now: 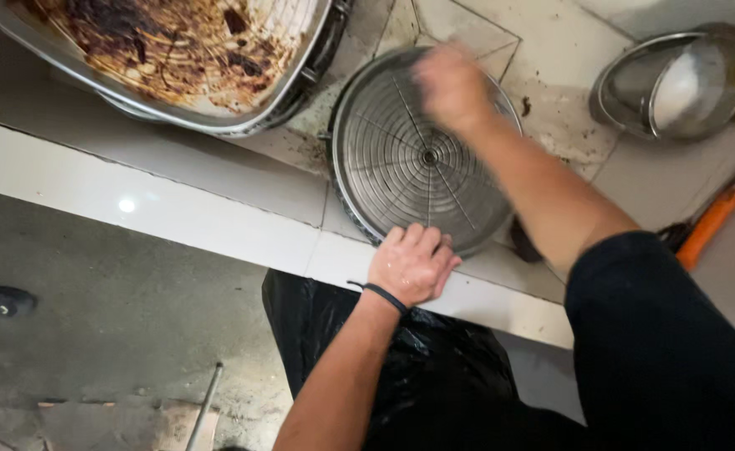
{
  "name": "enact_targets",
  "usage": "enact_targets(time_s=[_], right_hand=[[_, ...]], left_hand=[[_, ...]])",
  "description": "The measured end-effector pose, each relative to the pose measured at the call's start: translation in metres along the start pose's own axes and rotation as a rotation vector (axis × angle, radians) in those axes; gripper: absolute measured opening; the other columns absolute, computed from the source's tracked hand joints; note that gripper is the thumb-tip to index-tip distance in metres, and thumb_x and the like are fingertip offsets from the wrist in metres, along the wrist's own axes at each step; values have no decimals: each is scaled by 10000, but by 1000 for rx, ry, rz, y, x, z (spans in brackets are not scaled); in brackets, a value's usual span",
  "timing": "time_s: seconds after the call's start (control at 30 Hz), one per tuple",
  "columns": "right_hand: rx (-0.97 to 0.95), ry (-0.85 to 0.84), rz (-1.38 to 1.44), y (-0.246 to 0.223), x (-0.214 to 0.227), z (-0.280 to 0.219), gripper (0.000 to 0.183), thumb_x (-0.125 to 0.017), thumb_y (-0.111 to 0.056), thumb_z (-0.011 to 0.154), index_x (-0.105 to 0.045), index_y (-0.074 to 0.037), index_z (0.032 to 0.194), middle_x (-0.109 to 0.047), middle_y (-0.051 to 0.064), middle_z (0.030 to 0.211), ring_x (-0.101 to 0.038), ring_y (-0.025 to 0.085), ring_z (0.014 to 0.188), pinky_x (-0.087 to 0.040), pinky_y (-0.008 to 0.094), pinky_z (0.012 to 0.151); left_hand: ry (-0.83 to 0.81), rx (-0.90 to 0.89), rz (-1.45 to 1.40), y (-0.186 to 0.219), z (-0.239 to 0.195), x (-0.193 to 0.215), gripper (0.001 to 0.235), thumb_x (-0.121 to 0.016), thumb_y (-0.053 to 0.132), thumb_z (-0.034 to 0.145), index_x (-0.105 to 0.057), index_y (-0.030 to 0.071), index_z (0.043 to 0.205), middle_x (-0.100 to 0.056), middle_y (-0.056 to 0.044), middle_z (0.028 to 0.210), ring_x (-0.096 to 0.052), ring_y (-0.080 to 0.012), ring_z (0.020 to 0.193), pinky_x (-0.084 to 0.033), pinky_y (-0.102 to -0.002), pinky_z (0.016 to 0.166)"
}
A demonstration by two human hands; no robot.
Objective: The person scrubs a metal wire rack and a baking tray in a sink using a sponge and a steel wool pad. They rinse the items under running water and continue scrubbing the rack with the steel wool.
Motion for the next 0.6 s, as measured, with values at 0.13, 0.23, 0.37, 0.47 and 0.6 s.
enact_targets(time_s=[0.13, 0.23, 0.37, 0.47, 0.6], right_hand=[[-405, -169, -316, 21, 65, -112, 109, -624, -66, 1012, -675, -12, 932, -634, 220, 932, -611, 424, 847, -488, 525, 744], [-323, -204, 50, -49, 89, -171, 142, -592, -120, 898, -680, -8, 903, -631, 203, 887, -626, 408, 827, -520, 497, 753], [-295, -97, -341, 12, 68, -97, 212, -642, -96, 1063, -638, -19, 865, -612, 207, 916, -592, 425, 852, -478, 526, 780], [-425, 187, -75, 16, 24, -51, 163, -616, -13, 891, -722, -26, 1015, -639, 203, 946, -628, 402, 851, -512, 469, 723], [17, 219, 219, -51, 6, -59, 70, -601, -27, 926, -671, -32, 926, -647, 176, 920, -633, 380, 902, -530, 477, 820]], left_hand=[[-8, -9, 3, -3, 4, 5, 223, -734, 321, 897, -721, 103, 941, -585, -40, 898, -560, -248, 869, -405, -401, 730], [6, 2, -8, -3, 9, 4, 214, -730, 322, 893, -696, 112, 914, -580, -43, 891, -556, -252, 862, -401, -405, 724], [-58, 26, -15, -3, 6, 1, 221, -727, 325, 891, -637, 132, 832, -548, -55, 838, -546, -267, 837, -406, -419, 725], [-24, 26, -6, -1, 6, 0, 231, -728, 333, 890, -622, 135, 837, -548, -65, 847, -548, -276, 846, -404, -420, 723], [18, 9, -12, -5, 18, 5, 215, -725, 327, 871, -628, 138, 836, -557, -73, 843, -553, -285, 842, -399, -430, 709]])
Point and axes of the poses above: each hand's wrist, its own z-axis towards the middle knuckle, its own x-axis out of the back of the hand, y = z × x, the point moved 9 cm from there along z, towards the middle knuckle
